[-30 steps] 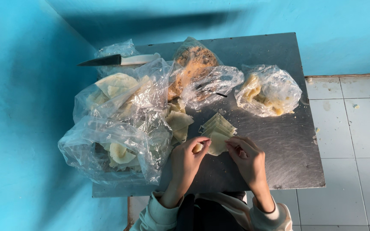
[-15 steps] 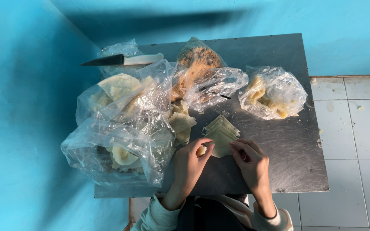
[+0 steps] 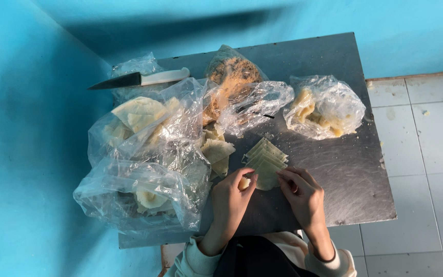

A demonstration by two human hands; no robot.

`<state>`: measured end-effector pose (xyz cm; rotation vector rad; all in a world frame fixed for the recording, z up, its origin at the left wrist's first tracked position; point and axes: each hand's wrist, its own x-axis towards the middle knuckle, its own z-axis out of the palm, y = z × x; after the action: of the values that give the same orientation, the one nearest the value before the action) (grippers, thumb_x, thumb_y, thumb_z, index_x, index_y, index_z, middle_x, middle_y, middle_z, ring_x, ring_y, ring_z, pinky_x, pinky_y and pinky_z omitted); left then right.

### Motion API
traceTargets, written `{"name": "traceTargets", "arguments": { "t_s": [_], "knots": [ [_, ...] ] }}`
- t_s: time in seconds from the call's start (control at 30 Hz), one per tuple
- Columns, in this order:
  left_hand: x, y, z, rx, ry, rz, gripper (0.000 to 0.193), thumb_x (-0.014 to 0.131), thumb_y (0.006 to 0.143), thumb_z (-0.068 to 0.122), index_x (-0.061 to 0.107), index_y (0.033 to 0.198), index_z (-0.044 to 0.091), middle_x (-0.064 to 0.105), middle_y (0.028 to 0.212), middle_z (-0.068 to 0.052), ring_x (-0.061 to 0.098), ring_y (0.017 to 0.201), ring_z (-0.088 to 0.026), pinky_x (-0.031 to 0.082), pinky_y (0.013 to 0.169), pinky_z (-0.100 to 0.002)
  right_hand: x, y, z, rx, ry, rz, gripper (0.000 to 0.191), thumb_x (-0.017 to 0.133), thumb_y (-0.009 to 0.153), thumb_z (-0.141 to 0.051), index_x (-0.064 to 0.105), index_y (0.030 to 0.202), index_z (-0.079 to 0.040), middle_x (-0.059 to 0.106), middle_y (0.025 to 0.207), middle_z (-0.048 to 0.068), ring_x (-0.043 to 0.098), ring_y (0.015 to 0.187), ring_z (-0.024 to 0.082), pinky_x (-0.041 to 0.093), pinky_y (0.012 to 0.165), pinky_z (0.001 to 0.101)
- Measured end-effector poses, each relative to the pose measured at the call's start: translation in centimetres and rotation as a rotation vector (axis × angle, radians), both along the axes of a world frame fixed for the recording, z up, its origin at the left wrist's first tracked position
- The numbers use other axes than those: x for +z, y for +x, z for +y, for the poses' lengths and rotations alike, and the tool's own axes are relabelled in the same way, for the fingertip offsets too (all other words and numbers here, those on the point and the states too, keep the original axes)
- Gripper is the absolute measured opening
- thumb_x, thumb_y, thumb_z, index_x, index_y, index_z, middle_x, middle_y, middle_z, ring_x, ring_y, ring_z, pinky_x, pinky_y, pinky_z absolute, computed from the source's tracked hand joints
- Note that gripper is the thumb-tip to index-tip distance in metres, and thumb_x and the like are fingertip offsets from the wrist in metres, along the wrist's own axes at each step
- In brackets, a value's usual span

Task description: The person sits at a small metal table and wraps wontons. They take square wrappers from a plastic bag, spoon brown filling onto a wrapper with a small spatula, fold and pinch the wrapper closed, and stack the finished wontons on the table.

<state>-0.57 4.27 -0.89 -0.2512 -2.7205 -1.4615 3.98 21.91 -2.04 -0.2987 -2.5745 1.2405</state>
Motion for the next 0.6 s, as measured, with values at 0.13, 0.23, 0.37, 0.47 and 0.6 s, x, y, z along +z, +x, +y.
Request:
{"name": "traceTargets", "arguments": {
  "t_s": [0.13,0.23,0.37,0.47,0.6],
  "knots": [
    [0.0,-0.1,-0.5,-0.04,-0.002,-0.009,0.021,0.078,0.09,0.023,0.072,0.105,0.009,0.075,0.089,-0.012,0.074,0.076,-0.03,0.056,0.063,-0.036,0.1,0.0,-0.4,0.016,0.041,0.06,0.02,0.077,0.087,-0.007,0.076,0.108,-0.007,0.072,0.109,0.007,0.07,0.083,0.014,0.058,0.07,0.0266],
    [0.4,-0.6,-1.2,-0.091,0.022,-0.042,0.022,0.078,0.09,0.021,0.072,0.106,0.008,0.075,0.087,-0.012,0.074,0.075,-0.029,0.056,0.063,-0.036,0.2,0.0,-0.7,-0.011,0.027,0.033,0.02,0.077,0.087,-0.007,0.077,0.107,-0.009,0.07,0.109,0.006,0.069,0.079,0.014,0.057,0.067,0.0269],
    [1.2,-0.9,-2.2,-0.172,0.127,-0.093,0.021,0.076,0.09,0.015,0.069,0.108,0.006,0.076,0.089,-0.011,0.076,0.075,-0.025,0.057,0.064,-0.033,0.3,-0.1,-1.1,-0.027,0.027,0.03,0.021,0.078,0.086,-0.007,0.077,0.107,-0.01,0.067,0.108,0.006,0.067,0.077,0.014,0.056,0.065,0.0279],
    [1.6,-1.0,-2.5,-0.187,0.12,-0.106,0.019,0.076,0.089,0.012,0.07,0.106,0.006,0.076,0.087,-0.011,0.076,0.075,-0.025,0.057,0.064,-0.033,0.3,-0.1,-1.2,-0.048,0.018,-0.007,0.022,0.078,0.085,-0.007,0.077,0.107,-0.01,0.067,0.107,0.006,0.065,0.073,0.015,0.055,0.064,0.0285],
    [1.9,-1.0,-2.5,-0.197,0.116,-0.071,0.016,0.076,0.09,0.013,0.07,0.104,0.005,0.076,0.088,-0.012,0.077,0.078,-0.025,0.058,0.066,-0.032,0.5,0.0,-1.2,-0.043,0.022,0.003,0.022,0.078,0.086,-0.007,0.077,0.108,-0.01,0.066,0.106,0.006,0.066,0.075,0.015,0.055,0.065,0.0289]
  ]
}}
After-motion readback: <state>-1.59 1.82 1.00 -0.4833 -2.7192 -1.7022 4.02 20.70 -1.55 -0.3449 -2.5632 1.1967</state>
